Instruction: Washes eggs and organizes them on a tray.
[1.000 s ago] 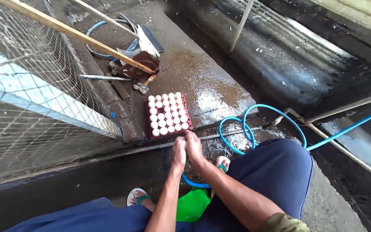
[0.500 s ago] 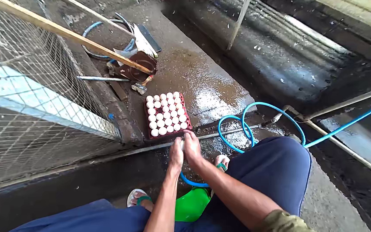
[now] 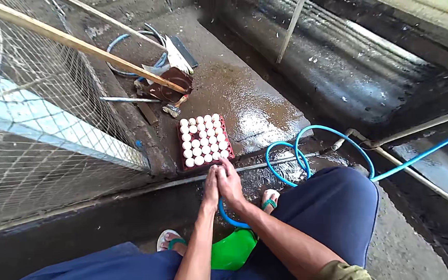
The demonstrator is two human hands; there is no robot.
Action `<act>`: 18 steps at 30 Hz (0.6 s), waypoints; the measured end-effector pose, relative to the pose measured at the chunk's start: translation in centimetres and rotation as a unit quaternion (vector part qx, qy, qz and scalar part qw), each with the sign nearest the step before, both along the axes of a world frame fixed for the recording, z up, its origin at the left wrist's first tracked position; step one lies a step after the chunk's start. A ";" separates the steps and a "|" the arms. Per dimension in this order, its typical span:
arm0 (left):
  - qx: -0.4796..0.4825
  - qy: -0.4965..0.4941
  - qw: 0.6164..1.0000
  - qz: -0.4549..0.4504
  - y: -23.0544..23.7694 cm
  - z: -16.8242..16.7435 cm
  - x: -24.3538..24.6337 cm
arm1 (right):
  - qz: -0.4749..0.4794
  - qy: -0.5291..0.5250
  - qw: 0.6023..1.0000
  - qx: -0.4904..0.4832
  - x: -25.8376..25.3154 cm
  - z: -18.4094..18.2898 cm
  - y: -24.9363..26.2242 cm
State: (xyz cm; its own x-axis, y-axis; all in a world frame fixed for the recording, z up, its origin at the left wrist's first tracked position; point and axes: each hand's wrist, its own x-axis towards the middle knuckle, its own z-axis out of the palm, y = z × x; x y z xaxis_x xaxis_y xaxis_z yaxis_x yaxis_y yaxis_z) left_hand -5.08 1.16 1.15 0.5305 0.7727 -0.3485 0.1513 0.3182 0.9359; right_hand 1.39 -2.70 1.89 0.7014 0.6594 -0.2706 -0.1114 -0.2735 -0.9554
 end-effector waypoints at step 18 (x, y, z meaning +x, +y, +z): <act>-0.059 0.033 0.998 0.001 -0.2 0.0 0.0 | 0.001 0.203 0.979 -0.037 2.7 -0.4 1.0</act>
